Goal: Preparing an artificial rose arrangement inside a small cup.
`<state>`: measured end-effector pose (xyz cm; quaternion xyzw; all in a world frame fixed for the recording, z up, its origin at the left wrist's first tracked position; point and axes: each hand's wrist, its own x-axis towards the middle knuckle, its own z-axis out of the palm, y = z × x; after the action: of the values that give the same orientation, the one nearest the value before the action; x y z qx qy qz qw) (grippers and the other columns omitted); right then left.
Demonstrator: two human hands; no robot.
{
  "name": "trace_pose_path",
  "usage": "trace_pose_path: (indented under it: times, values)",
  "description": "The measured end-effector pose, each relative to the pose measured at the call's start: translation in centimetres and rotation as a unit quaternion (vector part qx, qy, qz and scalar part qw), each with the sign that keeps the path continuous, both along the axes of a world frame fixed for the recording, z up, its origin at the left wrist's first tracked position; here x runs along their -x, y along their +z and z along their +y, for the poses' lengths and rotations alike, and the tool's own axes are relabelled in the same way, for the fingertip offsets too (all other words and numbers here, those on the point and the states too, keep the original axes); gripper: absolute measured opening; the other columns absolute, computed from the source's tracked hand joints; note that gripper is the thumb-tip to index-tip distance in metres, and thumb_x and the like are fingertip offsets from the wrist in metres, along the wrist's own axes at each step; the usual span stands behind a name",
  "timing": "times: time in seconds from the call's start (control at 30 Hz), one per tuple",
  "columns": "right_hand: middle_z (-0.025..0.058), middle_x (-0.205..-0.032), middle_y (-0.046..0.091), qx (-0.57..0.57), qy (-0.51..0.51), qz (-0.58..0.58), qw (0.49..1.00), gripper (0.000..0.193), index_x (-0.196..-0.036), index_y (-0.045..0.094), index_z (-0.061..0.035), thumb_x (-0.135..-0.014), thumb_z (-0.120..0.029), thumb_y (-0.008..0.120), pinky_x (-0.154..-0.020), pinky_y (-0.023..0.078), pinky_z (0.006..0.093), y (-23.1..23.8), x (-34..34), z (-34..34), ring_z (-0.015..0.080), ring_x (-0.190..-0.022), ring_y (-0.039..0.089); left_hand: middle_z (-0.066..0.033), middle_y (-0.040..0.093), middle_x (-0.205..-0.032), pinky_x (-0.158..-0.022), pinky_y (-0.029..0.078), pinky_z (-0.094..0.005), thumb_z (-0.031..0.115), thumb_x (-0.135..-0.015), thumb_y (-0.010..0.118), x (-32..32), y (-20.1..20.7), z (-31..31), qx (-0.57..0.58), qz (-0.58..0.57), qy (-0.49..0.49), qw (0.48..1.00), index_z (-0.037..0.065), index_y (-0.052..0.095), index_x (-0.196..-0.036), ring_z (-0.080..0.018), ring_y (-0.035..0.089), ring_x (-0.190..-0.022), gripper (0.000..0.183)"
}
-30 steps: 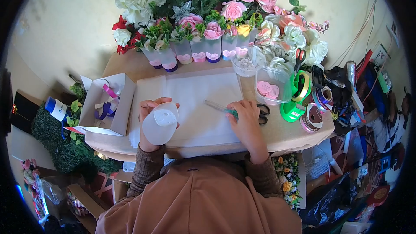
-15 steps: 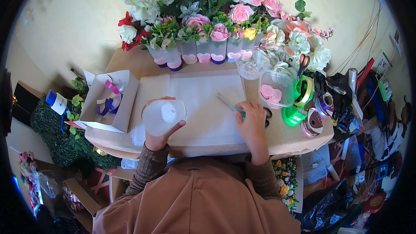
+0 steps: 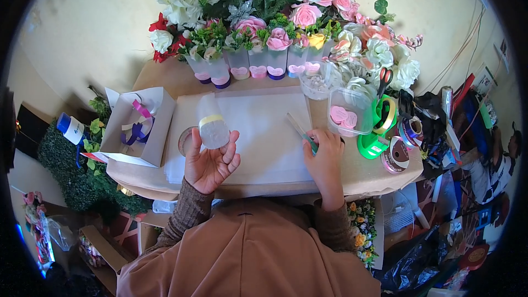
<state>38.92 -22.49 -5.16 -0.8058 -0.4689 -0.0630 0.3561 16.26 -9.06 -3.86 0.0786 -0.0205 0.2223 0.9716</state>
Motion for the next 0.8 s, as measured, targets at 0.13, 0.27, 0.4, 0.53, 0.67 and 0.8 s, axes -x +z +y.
trace_pose_path:
  times: [0.13,0.27,0.4,0.53,0.67,0.8]
  values:
    - [0.0039,-0.079,0.057,-0.002,-0.012,-0.007,1.000,0.014,-0.087,0.061,-0.0108,-0.074,-0.014,0.064,-0.077,0.034,0.0397,0.1,0.2,0.2,0.0236,-0.083,0.051,-0.0205,0.050,-0.127,-0.096,0.041,-0.0450,0.057,-0.083,0.055,0.1,0.1,0.0,0.034,-0.018,-0.020,0.999,0.002,0.040,-0.128,-0.0269,0.059,-0.106,0.073]
    - [0.0034,-0.077,0.056,-0.008,-0.019,-0.014,1.000,0.014,-0.088,0.061,-0.0110,-0.075,-0.014,0.064,-0.077,0.034,0.0397,0.2,0.4,0.2,0.0231,-0.082,0.050,-0.0209,0.052,-0.125,-0.097,0.041,-0.0436,0.057,-0.085,0.051,0.3,0.2,-0.1,0.011,-0.018,-0.016,1.000,0.001,0.040,-0.128,-0.0267,0.059,-0.106,0.072]
    - [0.0019,-0.074,0.054,-0.023,-0.031,-0.003,0.999,0.014,-0.088,0.061,-0.0120,-0.074,-0.015,0.065,-0.076,0.033,0.0393,-0.1,0.4,0.2,0.0218,-0.080,0.050,-0.0206,0.053,-0.124,-0.097,0.041,-0.0414,0.044,-0.088,0.056,0.0,0.8,-0.6,-0.165,0.144,0.094,0.971,-0.001,0.039,-0.129,-0.0261,0.059,-0.105,0.062]
    - [0.0008,-0.070,0.052,-0.030,-0.060,0.001,0.998,0.015,-0.088,0.062,-0.0130,-0.074,-0.017,0.066,-0.074,0.033,0.0385,-0.2,0.2,0.1,0.0209,-0.077,0.050,-0.0156,0.051,-0.120,-0.094,0.045,-0.0364,0.005,-0.077,0.068,-0.9,0.3,-0.6,-0.387,0.290,0.228,0.845,-0.001,0.039,-0.122,-0.0228,0.057,-0.104,0.054]
    - [0.0003,-0.069,0.052,-0.024,-0.080,-0.020,0.996,0.015,-0.088,0.062,-0.0130,-0.073,-0.017,0.066,-0.071,0.033,0.0379,0.0,0.3,0.2,0.0208,-0.076,0.050,-0.0119,0.047,-0.117,-0.091,0.048,-0.0340,-0.006,-0.066,0.075,-1.4,-1.3,-0.5,-0.545,0.337,0.363,0.676,0.000,0.035,-0.117,-0.0212,0.056,-0.104,0.065]
    - [-0.0007,-0.068,0.052,-0.025,-0.103,-0.043,0.993,0.015,-0.087,0.062,-0.0127,-0.073,-0.017,0.066,-0.069,0.032,0.0373,0.0,0.2,0.1,0.0200,-0.074,0.050,-0.0114,0.047,-0.115,-0.090,0.048,-0.0331,-0.003,-0.064,0.077,-1.5,-1.7,-0.8,-0.496,0.285,0.361,0.736,0.001,0.036,-0.115,-0.0212,0.056,-0.104,0.065]
